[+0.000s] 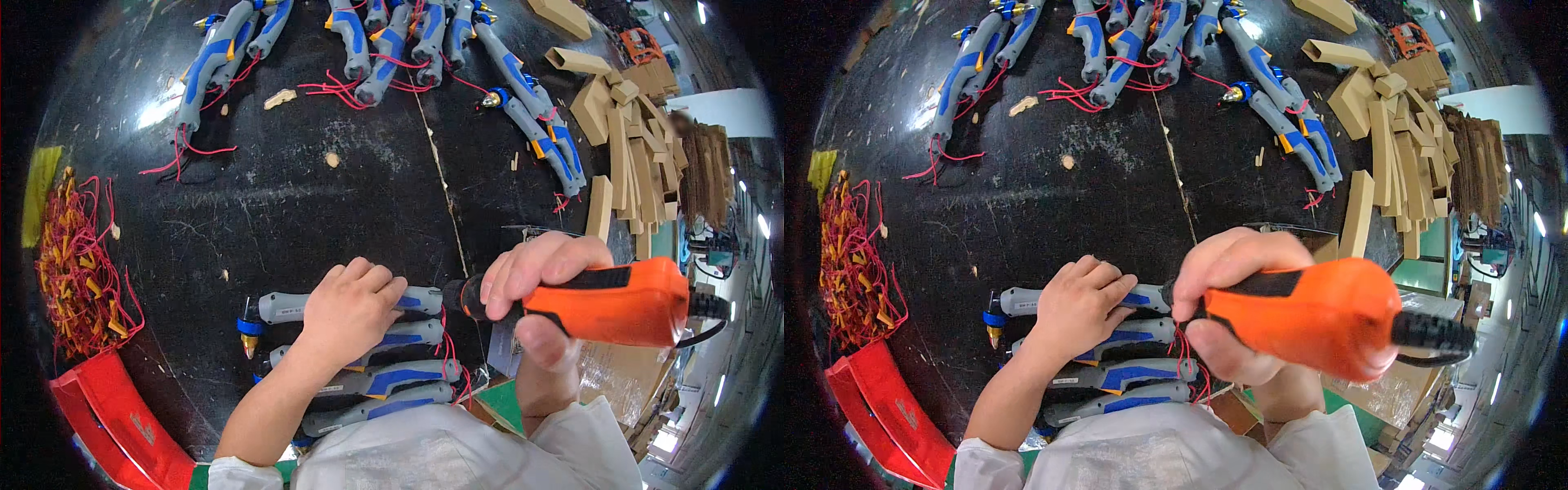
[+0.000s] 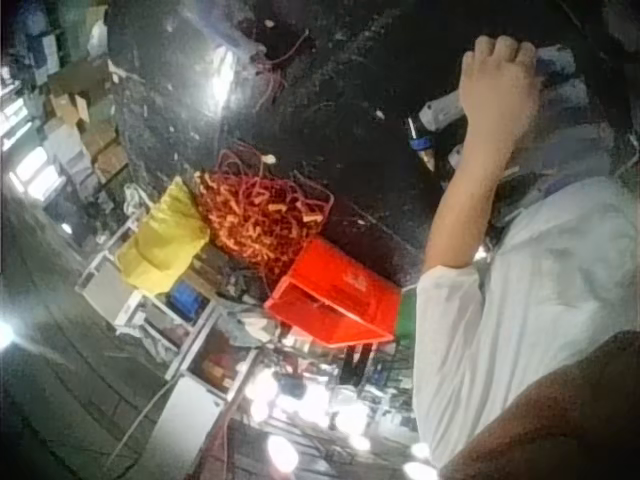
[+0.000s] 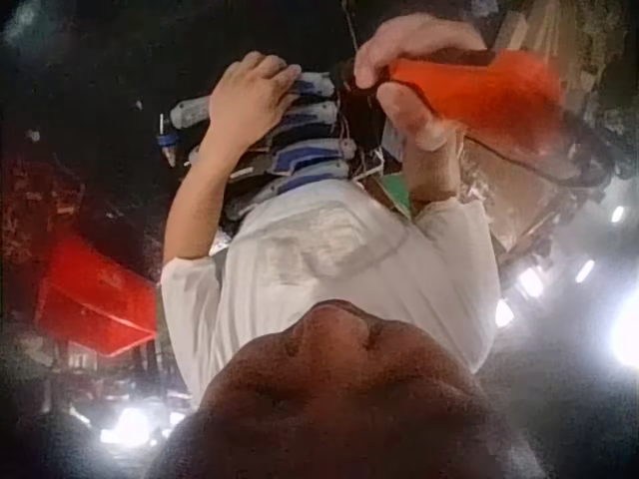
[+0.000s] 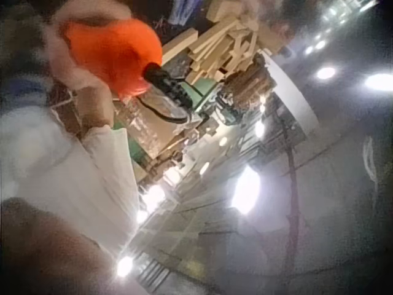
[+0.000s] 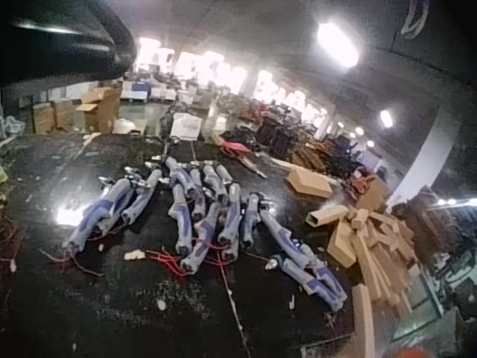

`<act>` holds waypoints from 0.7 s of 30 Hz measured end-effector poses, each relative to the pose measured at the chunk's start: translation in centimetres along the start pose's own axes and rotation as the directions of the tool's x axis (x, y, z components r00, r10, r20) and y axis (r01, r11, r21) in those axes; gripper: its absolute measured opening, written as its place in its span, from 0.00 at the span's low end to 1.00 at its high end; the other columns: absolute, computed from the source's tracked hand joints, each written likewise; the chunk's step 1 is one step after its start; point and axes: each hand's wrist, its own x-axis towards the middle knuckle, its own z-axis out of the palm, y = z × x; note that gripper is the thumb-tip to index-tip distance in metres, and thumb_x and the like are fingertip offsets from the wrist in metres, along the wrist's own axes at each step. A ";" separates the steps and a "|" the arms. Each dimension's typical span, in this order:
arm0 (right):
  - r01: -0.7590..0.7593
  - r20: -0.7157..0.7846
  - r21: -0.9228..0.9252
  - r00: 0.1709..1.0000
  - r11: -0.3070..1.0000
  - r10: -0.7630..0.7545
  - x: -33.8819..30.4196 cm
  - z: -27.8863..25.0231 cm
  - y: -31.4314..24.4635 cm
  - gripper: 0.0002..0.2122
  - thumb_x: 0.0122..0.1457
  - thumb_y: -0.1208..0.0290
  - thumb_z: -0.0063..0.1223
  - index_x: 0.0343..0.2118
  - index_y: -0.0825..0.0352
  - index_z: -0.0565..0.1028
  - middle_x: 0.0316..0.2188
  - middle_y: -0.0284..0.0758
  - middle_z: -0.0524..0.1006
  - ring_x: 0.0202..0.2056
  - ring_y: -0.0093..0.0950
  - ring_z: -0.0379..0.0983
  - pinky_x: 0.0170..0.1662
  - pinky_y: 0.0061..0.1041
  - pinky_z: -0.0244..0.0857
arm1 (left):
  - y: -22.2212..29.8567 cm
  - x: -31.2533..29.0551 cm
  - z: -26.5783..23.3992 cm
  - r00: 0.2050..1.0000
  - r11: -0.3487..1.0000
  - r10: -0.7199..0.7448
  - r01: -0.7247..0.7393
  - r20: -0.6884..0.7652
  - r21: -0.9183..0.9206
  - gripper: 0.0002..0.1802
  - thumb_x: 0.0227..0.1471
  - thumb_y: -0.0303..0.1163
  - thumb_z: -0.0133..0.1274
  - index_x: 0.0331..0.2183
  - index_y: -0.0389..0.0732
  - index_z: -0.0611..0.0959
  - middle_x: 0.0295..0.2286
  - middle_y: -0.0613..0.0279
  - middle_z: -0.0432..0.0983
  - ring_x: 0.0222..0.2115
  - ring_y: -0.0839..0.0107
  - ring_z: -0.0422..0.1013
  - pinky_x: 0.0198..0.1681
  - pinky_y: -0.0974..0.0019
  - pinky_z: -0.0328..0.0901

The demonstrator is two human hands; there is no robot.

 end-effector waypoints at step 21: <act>0.266 -0.072 0.007 0.962 0.964 -0.265 -4.2 1.8 -0.1 0.20 0.50 0.77 0.69 0.45 0.67 0.71 0.32 0.45 0.79 0.27 0.36 0.79 0.31 0.39 0.75 | -0.3 -0.1 0.3 1.000 1.000 -0.002 0.002 0.012 -0.022 0.22 0.44 0.38 0.67 0.43 0.47 0.85 0.36 0.67 0.76 0.41 0.65 0.71 0.44 0.61 0.67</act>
